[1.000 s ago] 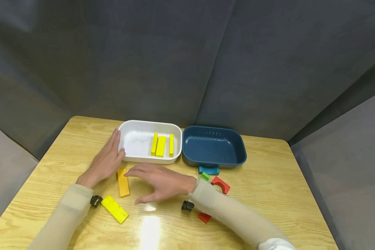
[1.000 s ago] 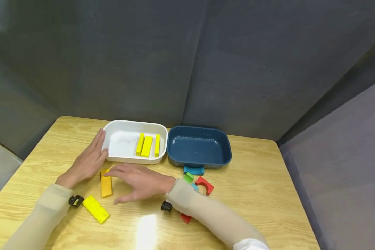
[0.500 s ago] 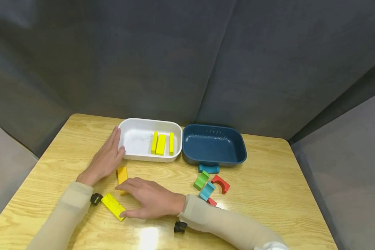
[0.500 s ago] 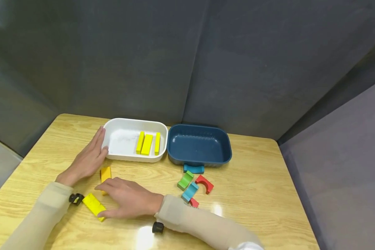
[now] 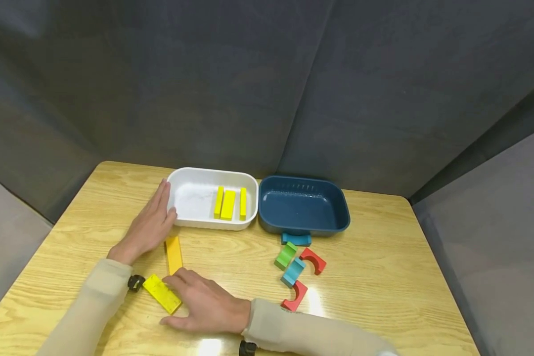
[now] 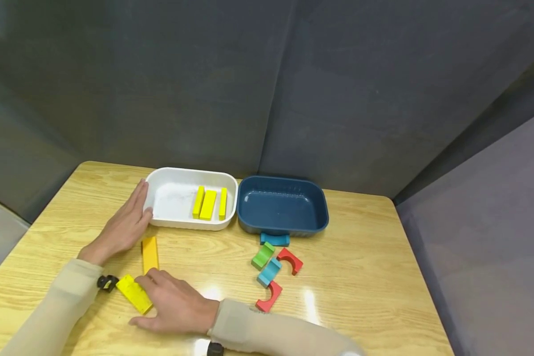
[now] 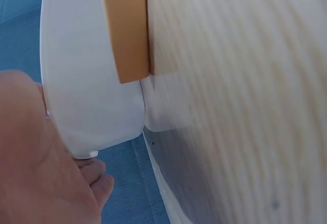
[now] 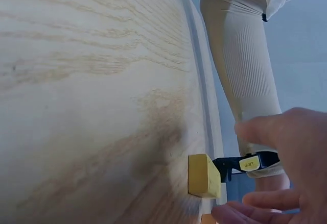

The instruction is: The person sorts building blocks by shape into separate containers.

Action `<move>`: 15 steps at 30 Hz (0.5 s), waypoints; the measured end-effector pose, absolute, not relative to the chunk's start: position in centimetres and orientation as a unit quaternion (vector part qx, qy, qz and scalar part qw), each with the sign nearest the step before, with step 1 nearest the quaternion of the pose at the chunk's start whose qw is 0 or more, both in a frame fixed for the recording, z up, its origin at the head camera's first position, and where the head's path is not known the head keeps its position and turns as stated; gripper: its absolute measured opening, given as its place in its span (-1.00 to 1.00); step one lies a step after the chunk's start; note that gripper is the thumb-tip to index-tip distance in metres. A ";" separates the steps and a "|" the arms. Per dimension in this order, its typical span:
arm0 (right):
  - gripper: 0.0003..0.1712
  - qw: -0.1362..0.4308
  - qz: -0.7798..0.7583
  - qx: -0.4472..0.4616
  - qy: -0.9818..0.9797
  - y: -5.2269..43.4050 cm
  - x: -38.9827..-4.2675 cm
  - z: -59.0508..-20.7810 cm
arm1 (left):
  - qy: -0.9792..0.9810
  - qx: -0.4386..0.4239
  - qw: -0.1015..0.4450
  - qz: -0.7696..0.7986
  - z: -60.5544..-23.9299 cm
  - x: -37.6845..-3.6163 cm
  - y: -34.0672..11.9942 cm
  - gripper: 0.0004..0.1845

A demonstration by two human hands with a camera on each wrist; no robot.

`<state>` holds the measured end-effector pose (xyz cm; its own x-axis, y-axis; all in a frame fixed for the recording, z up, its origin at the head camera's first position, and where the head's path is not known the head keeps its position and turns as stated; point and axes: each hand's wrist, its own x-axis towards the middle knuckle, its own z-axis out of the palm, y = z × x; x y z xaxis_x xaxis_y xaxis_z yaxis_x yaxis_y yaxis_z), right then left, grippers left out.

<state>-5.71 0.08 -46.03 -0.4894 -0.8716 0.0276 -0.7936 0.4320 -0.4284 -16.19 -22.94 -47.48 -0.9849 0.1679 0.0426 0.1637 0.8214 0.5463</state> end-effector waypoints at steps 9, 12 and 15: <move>-0.17 0.076 -0.163 -0.480 0.858 -0.7 -5.1 -46.7 | 0.953 0.086 0.008 0.290 -47.4 -16.1 -22.9 -0.21; -0.19 0.075 -0.157 -0.479 0.861 -0.9 -5.1 -46.9 | 0.954 0.087 0.005 0.288 -47.4 -16.1 -22.9 -0.21; -0.23 0.080 -0.156 -0.479 0.860 -1.1 -5.1 -47.2 | 0.954 0.089 0.005 0.286 -47.5 -16.2 -22.9 -0.21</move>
<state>-5.09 -1.11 -47.17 -0.5288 -0.8487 0.0111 -0.7988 0.4932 -0.3445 -16.17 -22.92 -47.52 -0.9839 0.1739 0.0408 0.1677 0.8208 0.5460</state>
